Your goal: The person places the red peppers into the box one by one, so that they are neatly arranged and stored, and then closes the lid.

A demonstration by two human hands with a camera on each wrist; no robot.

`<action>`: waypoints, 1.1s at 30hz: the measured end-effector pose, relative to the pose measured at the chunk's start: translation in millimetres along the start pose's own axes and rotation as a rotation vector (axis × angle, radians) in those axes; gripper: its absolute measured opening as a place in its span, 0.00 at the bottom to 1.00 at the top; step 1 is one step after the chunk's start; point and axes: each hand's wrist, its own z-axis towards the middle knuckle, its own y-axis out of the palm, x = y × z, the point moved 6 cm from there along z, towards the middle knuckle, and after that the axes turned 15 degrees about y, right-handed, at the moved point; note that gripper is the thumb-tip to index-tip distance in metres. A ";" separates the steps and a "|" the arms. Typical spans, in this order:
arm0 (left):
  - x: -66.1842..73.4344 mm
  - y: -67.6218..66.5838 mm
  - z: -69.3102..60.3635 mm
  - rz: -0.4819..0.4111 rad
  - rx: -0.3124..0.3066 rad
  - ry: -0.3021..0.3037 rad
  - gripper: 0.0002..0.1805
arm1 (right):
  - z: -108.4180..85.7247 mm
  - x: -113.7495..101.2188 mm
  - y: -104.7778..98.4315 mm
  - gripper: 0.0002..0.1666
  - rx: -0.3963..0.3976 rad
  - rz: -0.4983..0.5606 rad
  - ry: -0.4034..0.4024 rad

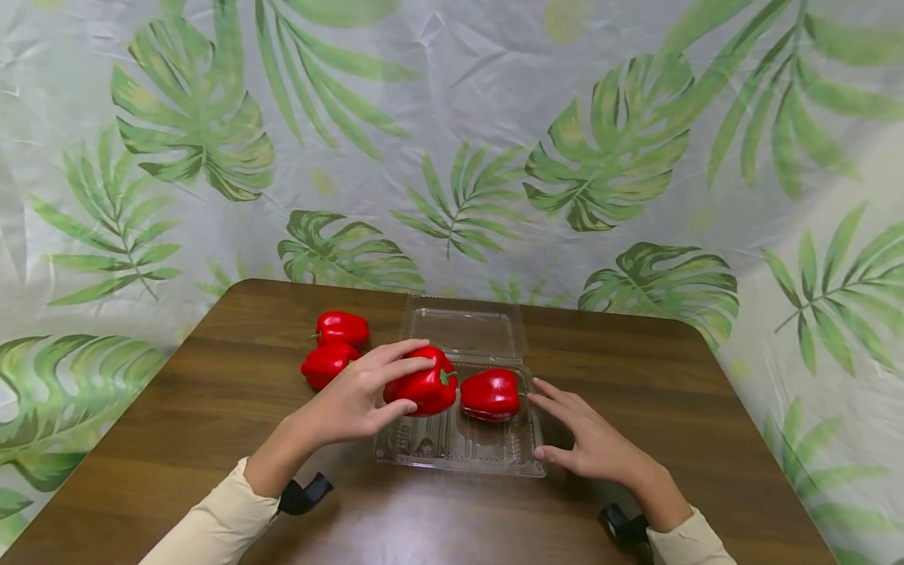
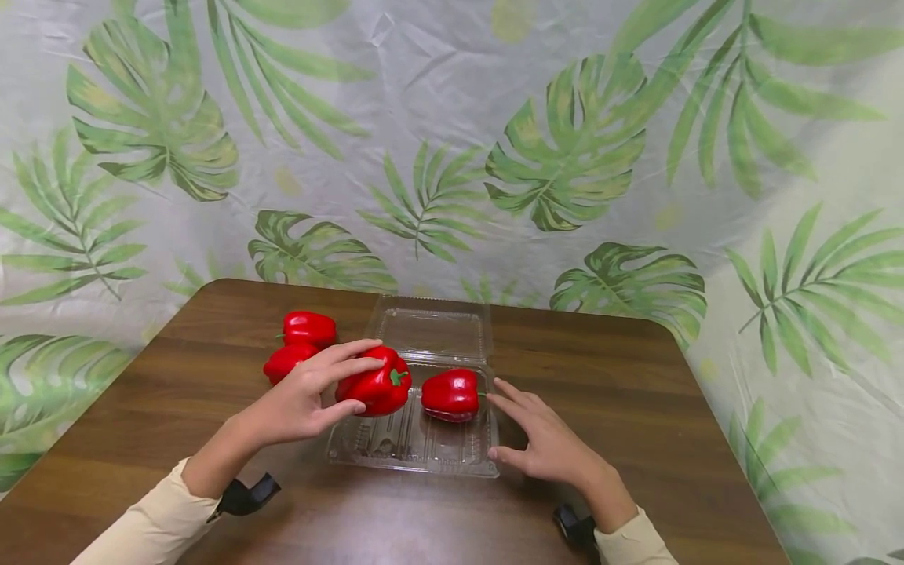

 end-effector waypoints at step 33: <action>1.1 46.8 -3.9 -0.039 -0.122 -0.013 0.29 | -4.4 -4.4 0.6 0.53 -0.010 0.049 -0.127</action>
